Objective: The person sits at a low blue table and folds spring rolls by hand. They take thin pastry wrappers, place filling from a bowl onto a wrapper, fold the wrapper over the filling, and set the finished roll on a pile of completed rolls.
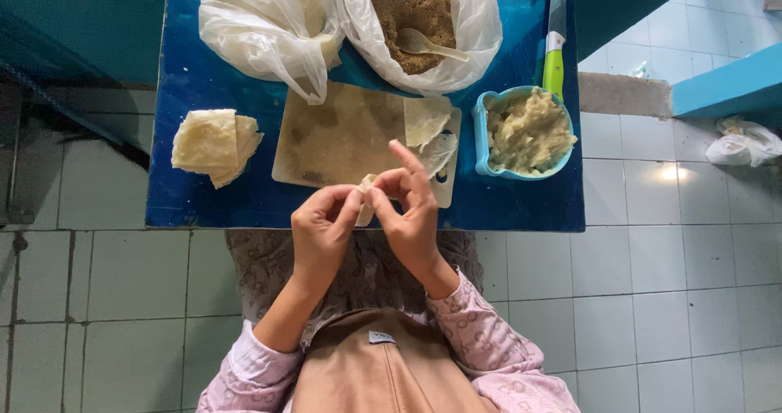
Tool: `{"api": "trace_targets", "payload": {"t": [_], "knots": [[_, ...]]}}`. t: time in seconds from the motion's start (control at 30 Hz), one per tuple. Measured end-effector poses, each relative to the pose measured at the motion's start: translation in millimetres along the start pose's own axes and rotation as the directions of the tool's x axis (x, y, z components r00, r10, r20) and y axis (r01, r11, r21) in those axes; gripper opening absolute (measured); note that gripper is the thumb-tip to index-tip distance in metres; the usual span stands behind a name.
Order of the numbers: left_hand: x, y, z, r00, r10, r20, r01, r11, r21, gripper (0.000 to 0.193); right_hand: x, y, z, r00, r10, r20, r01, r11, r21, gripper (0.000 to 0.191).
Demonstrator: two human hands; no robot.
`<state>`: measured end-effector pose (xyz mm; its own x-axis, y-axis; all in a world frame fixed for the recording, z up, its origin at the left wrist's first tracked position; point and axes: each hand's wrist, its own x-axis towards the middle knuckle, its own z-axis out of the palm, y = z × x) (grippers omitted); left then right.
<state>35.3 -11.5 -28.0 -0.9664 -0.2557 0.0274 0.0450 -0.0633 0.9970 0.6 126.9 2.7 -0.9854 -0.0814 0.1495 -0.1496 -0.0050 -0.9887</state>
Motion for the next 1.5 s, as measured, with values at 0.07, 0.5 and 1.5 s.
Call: {"api": "trace_targets", "payload": {"t": [0.07,0.5,1.5], "knots": [[4,-7,-2,0.999,-0.027,-0.018,0.025,0.993,-0.118,0.016,3,2,-3,0.995,0.076,-0.062,-0.061,0.975,0.212,0.065],[26,-7,-22,0.932,-0.357,0.056,0.246,0.516,-0.821,0.026,40,-6,-48,0.908,-0.246,-0.339,0.234,0.969,-0.077,0.054],[68,28,-12,1.000,-0.018,0.015,0.009,0.875,0.484,0.033,63,-3,-9,0.982,-0.161,0.100,0.189,0.800,-0.569,0.052]]}}
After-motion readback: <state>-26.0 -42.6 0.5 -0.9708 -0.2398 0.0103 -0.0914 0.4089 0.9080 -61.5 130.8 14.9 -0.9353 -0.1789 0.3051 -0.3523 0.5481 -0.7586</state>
